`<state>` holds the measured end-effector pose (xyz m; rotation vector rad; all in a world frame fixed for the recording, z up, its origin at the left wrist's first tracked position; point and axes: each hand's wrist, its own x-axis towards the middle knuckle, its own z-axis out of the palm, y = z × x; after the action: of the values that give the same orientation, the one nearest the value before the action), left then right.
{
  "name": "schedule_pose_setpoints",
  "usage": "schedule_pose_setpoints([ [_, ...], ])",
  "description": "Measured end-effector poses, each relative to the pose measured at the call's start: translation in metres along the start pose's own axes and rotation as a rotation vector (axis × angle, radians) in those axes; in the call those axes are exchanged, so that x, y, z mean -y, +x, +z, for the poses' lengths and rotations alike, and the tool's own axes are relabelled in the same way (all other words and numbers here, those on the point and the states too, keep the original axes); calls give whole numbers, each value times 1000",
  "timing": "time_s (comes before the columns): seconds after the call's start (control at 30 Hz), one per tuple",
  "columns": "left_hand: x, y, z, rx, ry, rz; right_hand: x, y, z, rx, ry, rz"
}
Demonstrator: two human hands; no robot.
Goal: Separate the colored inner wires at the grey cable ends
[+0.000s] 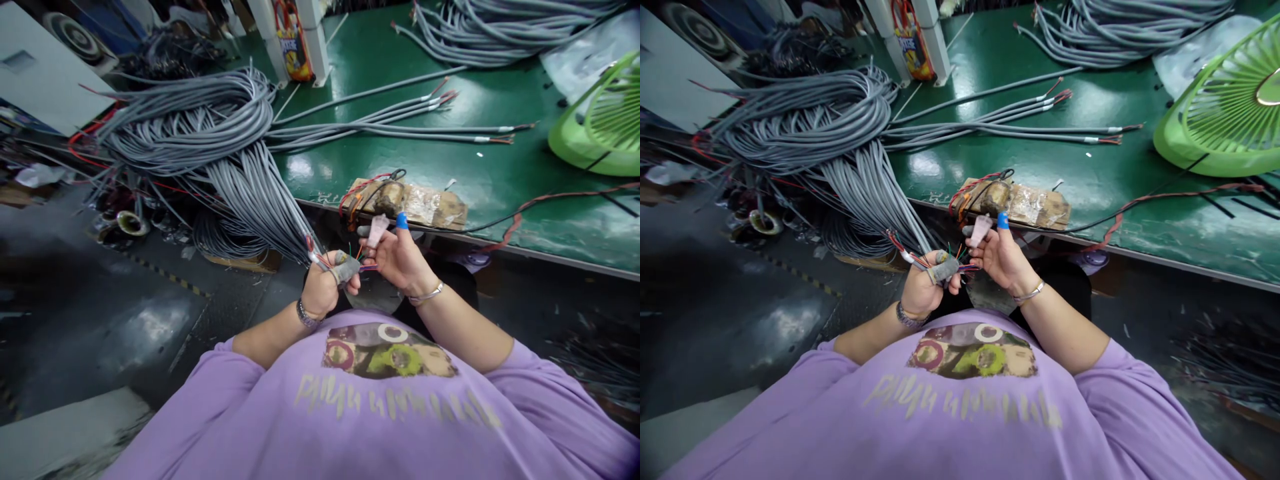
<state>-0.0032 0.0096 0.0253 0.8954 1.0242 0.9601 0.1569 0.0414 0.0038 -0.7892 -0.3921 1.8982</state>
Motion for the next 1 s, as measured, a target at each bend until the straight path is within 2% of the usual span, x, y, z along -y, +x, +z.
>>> schedule_pose_setpoints([
  [0.13,0,3,5,-12,-9,-1,2,2,1,-24,-22,-36],
  [0.33,3,11,13,12,15,7,-9,7,-2,-51,3,-173],
  [0.63,8,15,14,-23,-14,12,-10,15,1,-18,116,-118],
  [0.83,11,16,11,2,33,4,-11,14,7,-109,176,-106],
  [1.0,9,11,12,-6,42,21,-14,11,7,-50,182,-114],
])
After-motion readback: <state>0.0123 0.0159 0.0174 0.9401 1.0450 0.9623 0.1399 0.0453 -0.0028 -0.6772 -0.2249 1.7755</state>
